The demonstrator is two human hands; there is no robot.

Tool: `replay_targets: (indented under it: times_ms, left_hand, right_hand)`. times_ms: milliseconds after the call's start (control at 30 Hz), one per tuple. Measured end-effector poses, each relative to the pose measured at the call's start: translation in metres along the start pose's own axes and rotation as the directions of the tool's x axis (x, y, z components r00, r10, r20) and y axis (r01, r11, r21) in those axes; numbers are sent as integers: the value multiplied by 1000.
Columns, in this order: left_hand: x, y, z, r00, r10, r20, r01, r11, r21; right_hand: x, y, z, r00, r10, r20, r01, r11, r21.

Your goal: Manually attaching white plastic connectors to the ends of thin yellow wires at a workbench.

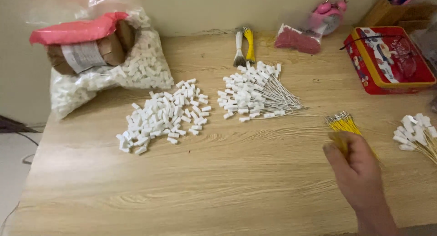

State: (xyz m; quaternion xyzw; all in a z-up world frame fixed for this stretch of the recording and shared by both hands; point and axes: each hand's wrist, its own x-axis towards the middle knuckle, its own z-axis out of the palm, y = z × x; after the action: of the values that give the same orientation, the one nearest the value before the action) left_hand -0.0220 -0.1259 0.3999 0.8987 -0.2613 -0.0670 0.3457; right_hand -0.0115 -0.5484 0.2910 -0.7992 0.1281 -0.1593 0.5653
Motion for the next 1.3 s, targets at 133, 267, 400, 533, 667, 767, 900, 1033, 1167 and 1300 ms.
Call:
replay_targets:
  times_ms: [133,267,400,533,667,767,900,1033,1167,1300]
  left_hand:
    - [-2,11,16,999,-24,-26,25,998,58]
    - [75,-22,87,998,-30,-56,35,995,91]
    - [171,-61,158,982,-65,-177,121,937,329]
    - [224,-89,199,961,-118,-251,208,905,370]
    - [227,-89,205,956,-130,-263,234,880,414]
    - [221,-90,203,951,-123,-282,227,900,373]
    - [187,-56,174,936,-254,-244,271,962,37]
    - [153,-24,153,924,-351,-153,240,841,-485]
    - [137,-24,159,933,-352,-66,186,633,-751]
    - [129,-40,157,948,-314,-54,120,508,-853]
  right_hand:
    - [10,-2,18,983,-89,161,93,995,-21]
    - [12,-12,25,965,-102,241,106,994,-4]
    - [20,0,23,965,-136,223,103,983,155]
    - [36,12,15,967,-87,239,51,987,155]
    - [48,19,20,966,-68,249,19,981,194]
    - [56,26,27,950,-88,298,35,983,178]
    - [53,19,37,932,-93,350,23,979,200]
    - [37,-6,51,921,-100,376,-7,962,273]
    - [27,-7,71,908,-108,405,-8,962,273]
    - [20,-17,91,895,-60,442,-17,985,170]
